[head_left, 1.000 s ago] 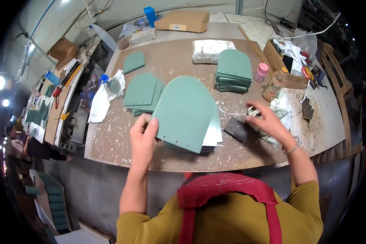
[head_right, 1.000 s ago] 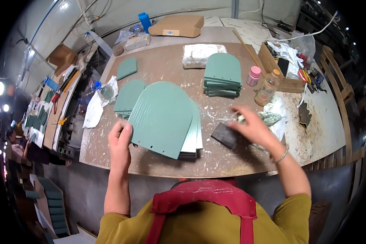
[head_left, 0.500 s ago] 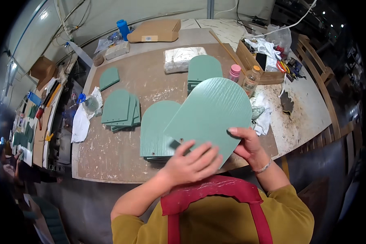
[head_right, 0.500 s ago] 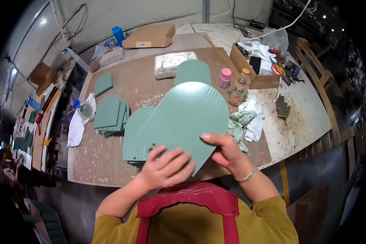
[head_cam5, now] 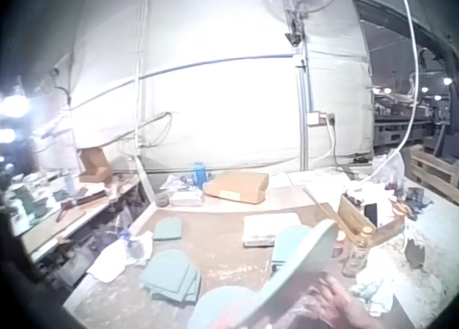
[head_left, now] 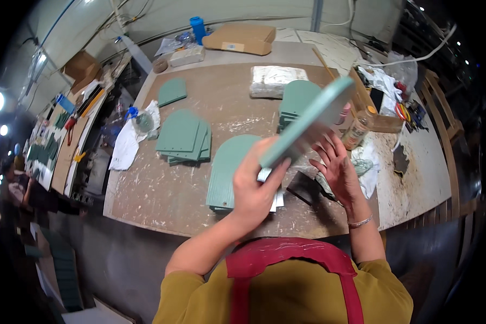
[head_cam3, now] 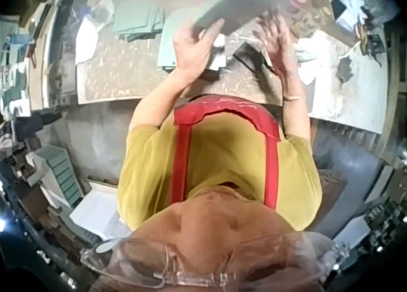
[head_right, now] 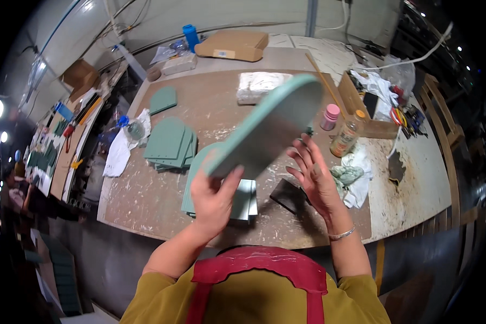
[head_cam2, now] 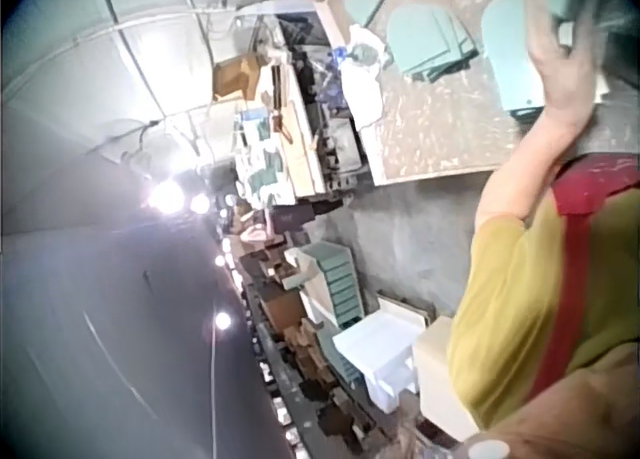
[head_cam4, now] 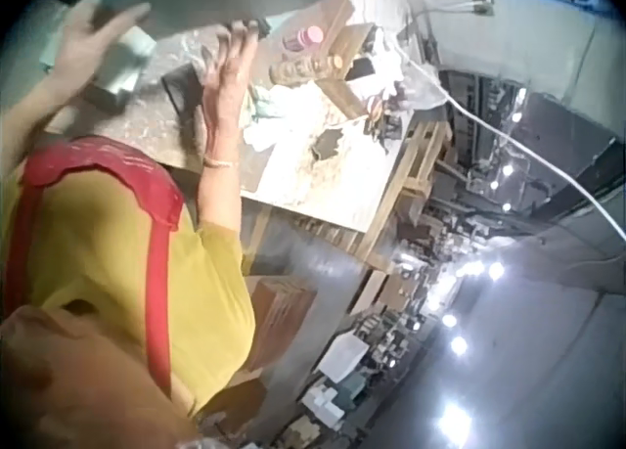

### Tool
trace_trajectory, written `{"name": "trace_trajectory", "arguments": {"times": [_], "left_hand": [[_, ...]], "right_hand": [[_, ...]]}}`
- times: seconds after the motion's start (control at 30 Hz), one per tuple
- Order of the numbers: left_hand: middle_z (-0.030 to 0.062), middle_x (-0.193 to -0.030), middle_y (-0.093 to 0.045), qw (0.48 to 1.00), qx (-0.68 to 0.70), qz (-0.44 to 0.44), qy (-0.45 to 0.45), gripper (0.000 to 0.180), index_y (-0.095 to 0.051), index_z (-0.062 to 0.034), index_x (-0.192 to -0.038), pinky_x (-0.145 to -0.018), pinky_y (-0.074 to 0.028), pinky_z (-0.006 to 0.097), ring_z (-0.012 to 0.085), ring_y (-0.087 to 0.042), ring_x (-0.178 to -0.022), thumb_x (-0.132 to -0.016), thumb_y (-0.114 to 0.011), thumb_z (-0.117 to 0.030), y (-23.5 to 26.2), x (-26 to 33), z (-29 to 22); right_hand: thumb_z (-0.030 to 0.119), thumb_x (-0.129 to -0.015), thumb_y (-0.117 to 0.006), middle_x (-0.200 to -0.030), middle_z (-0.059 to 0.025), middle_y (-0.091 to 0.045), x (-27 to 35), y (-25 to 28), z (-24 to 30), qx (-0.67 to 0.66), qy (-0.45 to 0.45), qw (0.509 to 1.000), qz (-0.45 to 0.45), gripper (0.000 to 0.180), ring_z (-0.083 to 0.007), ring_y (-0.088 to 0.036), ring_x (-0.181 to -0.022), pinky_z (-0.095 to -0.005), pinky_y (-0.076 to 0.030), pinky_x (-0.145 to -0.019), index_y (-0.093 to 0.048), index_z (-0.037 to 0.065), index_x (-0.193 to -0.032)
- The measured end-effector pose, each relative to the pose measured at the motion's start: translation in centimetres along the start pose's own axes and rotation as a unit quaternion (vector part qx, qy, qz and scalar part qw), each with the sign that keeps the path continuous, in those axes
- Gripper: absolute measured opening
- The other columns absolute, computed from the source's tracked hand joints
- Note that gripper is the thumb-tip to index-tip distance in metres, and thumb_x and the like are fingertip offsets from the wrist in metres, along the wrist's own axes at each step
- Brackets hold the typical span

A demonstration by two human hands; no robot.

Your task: The person sands green curved panels one by one using a sanding block, wipes them with a cloth, and then stacks them on top of each other.

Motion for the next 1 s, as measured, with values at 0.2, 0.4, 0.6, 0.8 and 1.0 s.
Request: {"name": "trace_trajectory", "arguments": {"times": [0.2,0.4,0.6,0.8,1.0], "left_hand": [[0.0118,-0.126,-0.062,0.983,-0.018,0.135,0.126,0.042,-0.056,-0.0015,-0.133,-0.096,-0.048,0.033,0.0205,-0.059,-0.113,-0.095,-0.066,-0.014,0.9,-0.1,1.8],[0.0135,-0.132,-0.060,0.931,-0.360,0.026,0.050,0.035,-0.061,-0.0019,-0.125,-0.097,-0.045,0.035,0.0264,-0.057,-0.121,-0.091,-0.061,-0.010,12.0,-1.3,1.3],[0.0162,-0.141,-0.051,0.886,-0.431,0.165,0.049,0.043,-0.061,-0.0023,-0.125,-0.109,-0.040,0.045,0.0390,-0.047,-0.132,-0.086,-0.072,-0.019,10.4,1.8,2.1],[0.0139,-0.141,-0.053,0.832,-0.520,0.190,0.043,0.039,-0.063,-0.0034,-0.123,-0.109,-0.037,0.047,0.0402,-0.041,-0.136,-0.086,-0.069,-0.009,10.0,2.6,2.6],[0.0126,-0.139,-0.055,0.852,-0.445,0.273,-0.040,0.043,-0.063,-0.0057,-0.124,-0.106,-0.039,0.047,0.0361,-0.050,-0.129,-0.084,-0.071,-0.019,6.3,3.1,1.1]], "right_hand": [[0.027,-0.103,-0.057,-0.127,-0.0106,-0.062,-2.5,1.4,0.0,-0.022,0.066,0.990,-0.119,0.041,-0.0183,-0.063,-0.113,-0.0336,-0.053,-0.098,-0.050,-0.001,-0.132],[0.019,-0.103,-0.053,-0.121,-0.0113,-0.065,-10.9,11.9,1.8,0.158,-0.005,0.958,-0.241,0.035,-0.0177,-0.063,-0.109,-0.0320,-0.050,-0.095,-0.055,-0.004,-0.130],[0.021,-0.100,-0.059,-0.113,-0.0135,-0.067,-18.8,15.2,1.4,0.287,-0.066,0.915,-0.277,0.040,-0.0182,-0.063,-0.100,-0.0324,-0.049,-0.088,-0.055,-0.007,-0.128],[0.020,-0.090,-0.065,-0.115,-0.0229,-0.060,-16.8,11.7,1.3,0.744,0.141,0.622,-0.199,0.043,-0.0366,-0.057,-0.112,-0.0435,-0.047,-0.093,-0.055,-0.003,-0.125],[0.024,-0.082,-0.074,-0.131,-0.0268,-0.051,-0.8,4.3,-8.5,0.721,0.006,0.683,0.121,0.062,-0.0429,-0.053,-0.119,-0.0479,-0.047,-0.097,-0.050,0.004,-0.135]]}}
Point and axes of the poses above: each hand's wrist, its own x-axis away from the middle knuckle, its own y-axis out of the back of the hand, z = x × y, the point moved 3 cm from there along -x, towards the middle knuckle
